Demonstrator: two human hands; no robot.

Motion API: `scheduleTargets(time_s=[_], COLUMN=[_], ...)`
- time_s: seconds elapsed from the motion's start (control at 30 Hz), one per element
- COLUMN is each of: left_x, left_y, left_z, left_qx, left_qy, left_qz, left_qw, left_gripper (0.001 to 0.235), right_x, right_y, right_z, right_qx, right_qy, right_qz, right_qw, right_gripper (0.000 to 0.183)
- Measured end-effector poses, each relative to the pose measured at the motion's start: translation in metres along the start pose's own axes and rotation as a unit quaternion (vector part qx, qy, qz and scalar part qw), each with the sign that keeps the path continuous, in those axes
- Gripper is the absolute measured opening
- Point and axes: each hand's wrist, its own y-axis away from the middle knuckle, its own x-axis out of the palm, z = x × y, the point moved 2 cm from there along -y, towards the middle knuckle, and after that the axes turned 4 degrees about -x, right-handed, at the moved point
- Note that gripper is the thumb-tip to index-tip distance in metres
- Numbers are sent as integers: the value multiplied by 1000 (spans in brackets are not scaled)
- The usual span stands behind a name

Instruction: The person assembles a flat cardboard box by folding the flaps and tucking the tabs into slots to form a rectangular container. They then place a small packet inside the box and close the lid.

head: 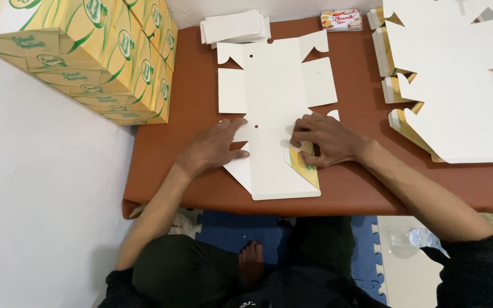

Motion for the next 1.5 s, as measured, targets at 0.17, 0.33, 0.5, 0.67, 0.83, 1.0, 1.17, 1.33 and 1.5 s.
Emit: scheduleTargets(time_s=[0.17,0.33,0.5,0.67,0.83,1.0,1.17,1.33,1.5], left_x=[-15,7,41,56,53,41,35,10,7], left_y=[17,2,-30,-39,-33,-23,-19,3,15], left_z=[-10,-22,-15,-13,-19,-29,-28,-20,8], left_qx=[-36,150,207,144,153,158,170,158,63], left_qy=[48,187,157,72,88,76,108,91,-71], left_qz=[6,33,97,95,65,49,37,-2,-19], left_qw=[998,970,961,982,982,983,979,983,995], left_gripper=[54,34,28,49,64,58,55,50,43], right_x=[-16,-14,-16,-11,-29,-29,-27,-31,-29], right_y=[-6,-6,-5,-4,-9,-10,-12,-8,-8], right_z=[8,7,9,6,25,22,17,20,21], right_qx=[16,21,19,15,10,14,52,46,28], right_qy=[-99,-102,-95,-75,-92,-86,-96,-96,-82], right_qz=[12,11,3,18,15,34,63,42,9], right_qw=[995,994,995,997,996,996,992,993,996], right_gripper=[37,43,46,54,50,41,40,44,57])
